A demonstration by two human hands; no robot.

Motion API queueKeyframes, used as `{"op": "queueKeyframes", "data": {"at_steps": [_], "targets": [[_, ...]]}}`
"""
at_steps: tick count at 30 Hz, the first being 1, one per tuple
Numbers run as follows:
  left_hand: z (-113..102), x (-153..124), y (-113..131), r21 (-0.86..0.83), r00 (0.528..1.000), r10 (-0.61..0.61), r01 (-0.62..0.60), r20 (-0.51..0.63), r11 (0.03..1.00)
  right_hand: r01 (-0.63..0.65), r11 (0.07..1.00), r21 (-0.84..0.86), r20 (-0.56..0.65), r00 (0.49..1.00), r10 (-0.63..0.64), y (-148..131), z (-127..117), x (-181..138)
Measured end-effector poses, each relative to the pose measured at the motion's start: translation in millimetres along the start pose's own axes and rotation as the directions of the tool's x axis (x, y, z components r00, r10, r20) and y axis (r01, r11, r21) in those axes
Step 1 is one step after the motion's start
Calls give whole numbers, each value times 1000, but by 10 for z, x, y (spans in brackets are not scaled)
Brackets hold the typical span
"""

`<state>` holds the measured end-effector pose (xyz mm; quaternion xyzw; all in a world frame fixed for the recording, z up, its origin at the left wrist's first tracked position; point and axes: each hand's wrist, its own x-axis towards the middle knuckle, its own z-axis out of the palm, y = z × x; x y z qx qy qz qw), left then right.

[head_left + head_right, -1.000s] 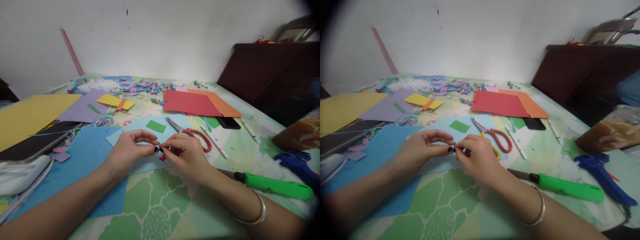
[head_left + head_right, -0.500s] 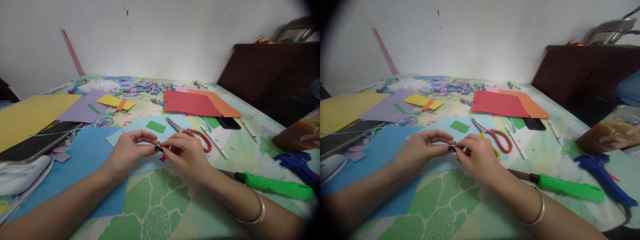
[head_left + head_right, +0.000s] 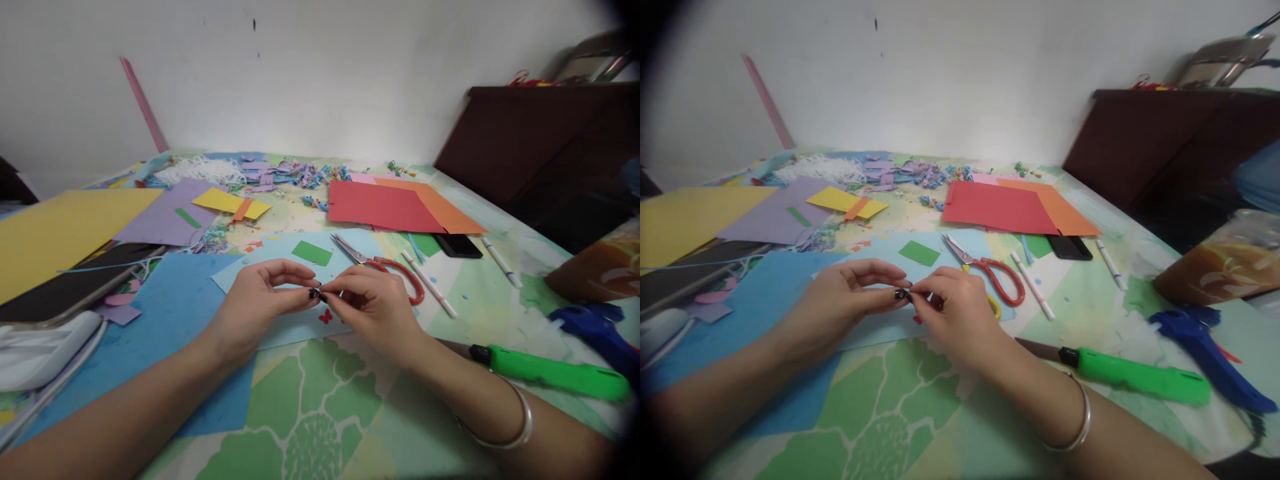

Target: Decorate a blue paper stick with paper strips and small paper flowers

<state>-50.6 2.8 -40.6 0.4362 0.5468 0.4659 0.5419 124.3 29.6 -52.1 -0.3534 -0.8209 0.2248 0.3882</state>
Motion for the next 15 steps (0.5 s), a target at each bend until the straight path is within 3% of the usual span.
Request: {"op": "queueKeyframes", "data": {"at_steps": [15], "targets": [[17,10,-8,-35,1000,4,-4,-14,999,39,999,-22,-37,998,-40,1,12,-7]]}}
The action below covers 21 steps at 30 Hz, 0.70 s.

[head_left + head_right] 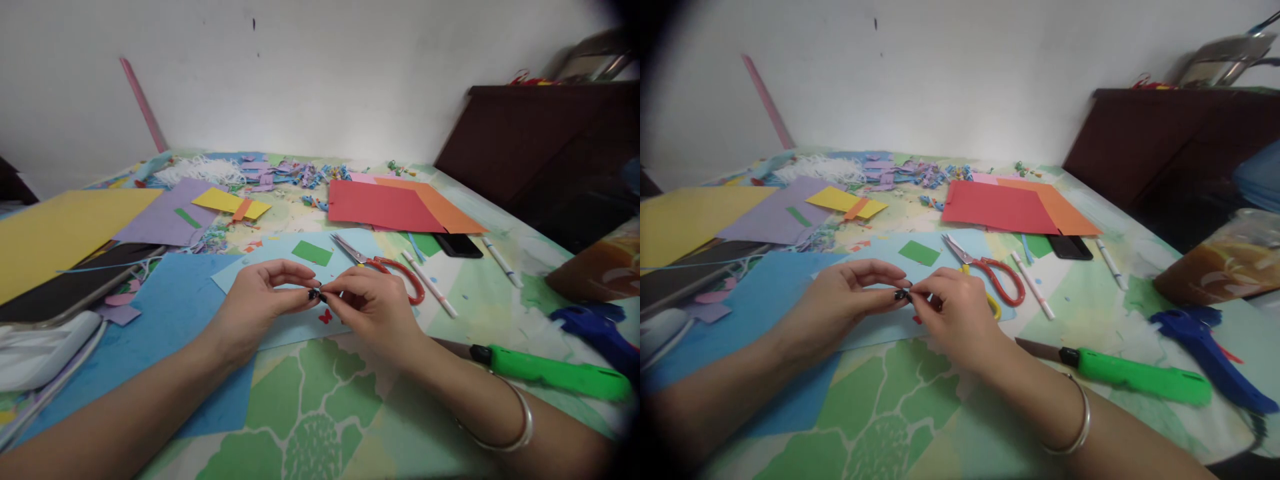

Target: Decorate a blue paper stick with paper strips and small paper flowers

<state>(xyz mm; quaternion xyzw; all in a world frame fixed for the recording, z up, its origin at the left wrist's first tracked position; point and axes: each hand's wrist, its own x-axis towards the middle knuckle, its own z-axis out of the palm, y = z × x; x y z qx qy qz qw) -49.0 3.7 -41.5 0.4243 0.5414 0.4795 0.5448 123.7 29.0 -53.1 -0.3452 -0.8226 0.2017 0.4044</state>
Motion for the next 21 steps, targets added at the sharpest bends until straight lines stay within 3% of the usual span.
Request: {"op": "queueKeyframes", "data": {"at_steps": [6,14,21], "targets": [[3,-1,3,-39,1000,-15,14,-9,999,20,1000,9,9,1000,-20,-1,1,-5],[10,29,-2,-244,994,-110,112,21,963,91,996,-21,-20,996,-92,12,14,-20],[6,28,-17,-325,989,-144,148,37,934,146,988,-46,-25,989,-147,22,11,-16]]}}
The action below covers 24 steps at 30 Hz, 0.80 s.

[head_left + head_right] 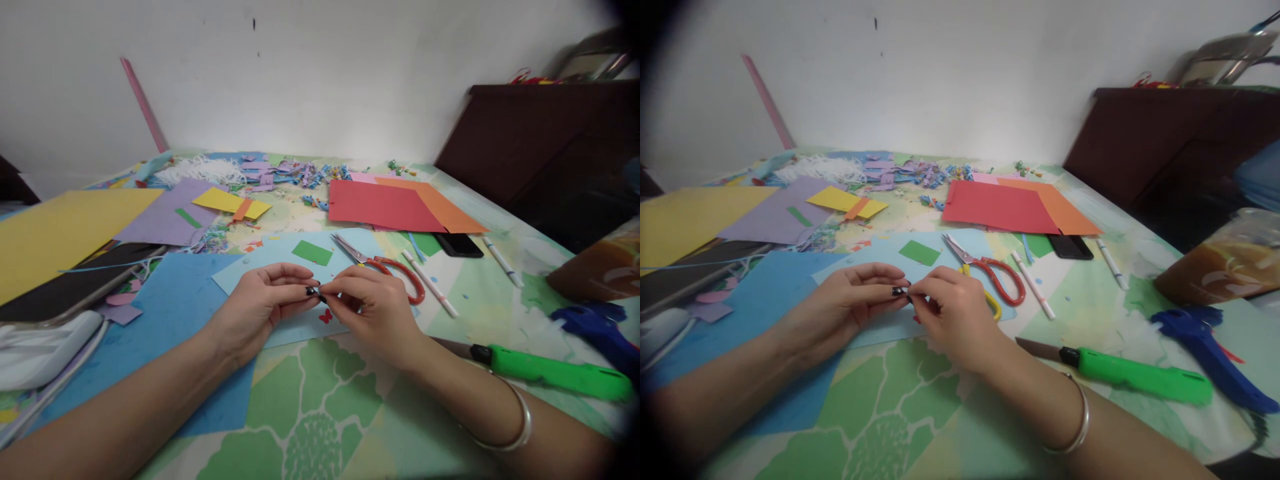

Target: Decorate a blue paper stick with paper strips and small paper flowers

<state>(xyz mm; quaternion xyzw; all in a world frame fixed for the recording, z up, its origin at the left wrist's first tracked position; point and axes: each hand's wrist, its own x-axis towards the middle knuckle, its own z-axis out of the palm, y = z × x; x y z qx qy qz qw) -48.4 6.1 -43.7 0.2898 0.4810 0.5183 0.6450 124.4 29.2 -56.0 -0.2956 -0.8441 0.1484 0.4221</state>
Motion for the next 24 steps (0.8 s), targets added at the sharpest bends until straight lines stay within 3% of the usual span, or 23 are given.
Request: {"op": "queueKeyframes", "data": {"at_steps": [7,13,18,24], "targets": [[-5,4,-1,76,999,40,-39,-7,996,-36,999,17,8,999,35,-23,8,0],[14,-30,10,398,977,212,-202,17,895,-169,985,41,68,984,166,-39,0,3],[40,-75,37,496,966,256,-242,41,834,-306,941,142,185,942,279,-30,-26,22],[75,-100,57,514,968,248,-233,40,825,-492,849,192,291,855,430,-6,-64,74]]}}
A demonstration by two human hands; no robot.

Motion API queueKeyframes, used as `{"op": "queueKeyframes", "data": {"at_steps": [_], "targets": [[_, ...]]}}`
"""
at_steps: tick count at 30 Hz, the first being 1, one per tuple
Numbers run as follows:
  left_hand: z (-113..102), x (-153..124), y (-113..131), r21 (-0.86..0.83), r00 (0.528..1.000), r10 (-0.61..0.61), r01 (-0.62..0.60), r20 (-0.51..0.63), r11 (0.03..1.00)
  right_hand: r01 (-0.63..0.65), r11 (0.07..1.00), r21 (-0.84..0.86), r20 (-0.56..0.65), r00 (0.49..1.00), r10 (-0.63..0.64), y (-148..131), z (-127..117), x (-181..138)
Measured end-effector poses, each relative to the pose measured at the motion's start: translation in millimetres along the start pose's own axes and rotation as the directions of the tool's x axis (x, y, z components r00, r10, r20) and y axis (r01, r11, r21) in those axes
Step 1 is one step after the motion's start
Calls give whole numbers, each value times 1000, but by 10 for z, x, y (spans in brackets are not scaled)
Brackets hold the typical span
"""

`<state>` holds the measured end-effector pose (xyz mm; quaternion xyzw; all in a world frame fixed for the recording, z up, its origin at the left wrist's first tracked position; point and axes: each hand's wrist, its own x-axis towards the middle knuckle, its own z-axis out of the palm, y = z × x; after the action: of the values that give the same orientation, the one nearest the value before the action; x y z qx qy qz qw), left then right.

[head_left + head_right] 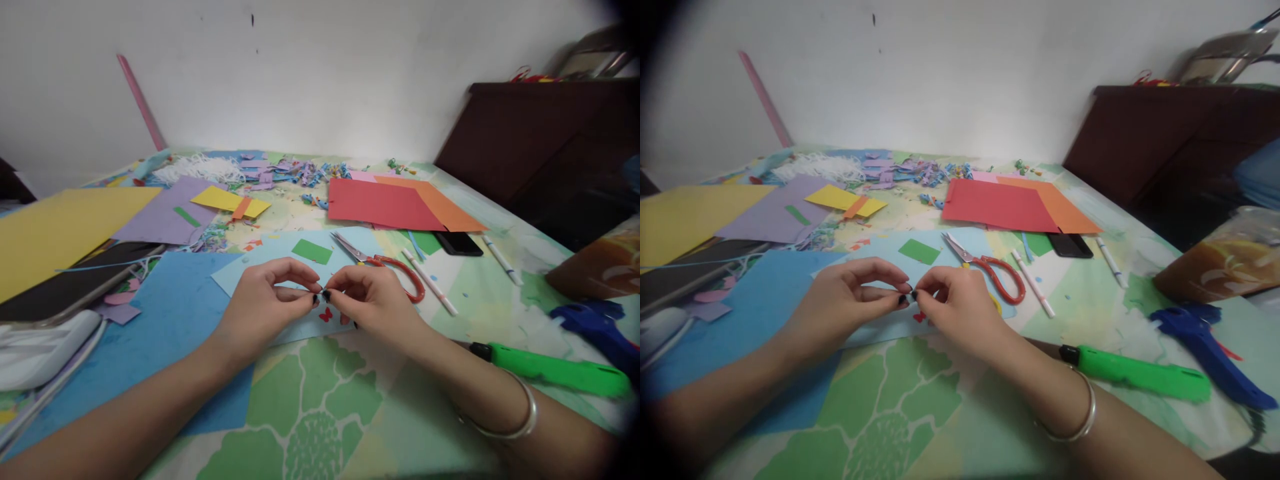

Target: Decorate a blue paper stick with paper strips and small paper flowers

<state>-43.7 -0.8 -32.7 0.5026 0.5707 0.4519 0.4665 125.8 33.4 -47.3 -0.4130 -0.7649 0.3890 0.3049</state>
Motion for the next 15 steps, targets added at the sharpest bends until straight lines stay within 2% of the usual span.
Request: {"op": "queueKeyframes", "data": {"at_steps": [5,15], "targets": [[3,-11,15,16,999,-2,2,32,1000,-48,996,71,61,997,44,24,-35,39],[-15,-2,-22,60,991,-28,20,129,998,-59,997,46,188,981,50,49,-91,72]]}}
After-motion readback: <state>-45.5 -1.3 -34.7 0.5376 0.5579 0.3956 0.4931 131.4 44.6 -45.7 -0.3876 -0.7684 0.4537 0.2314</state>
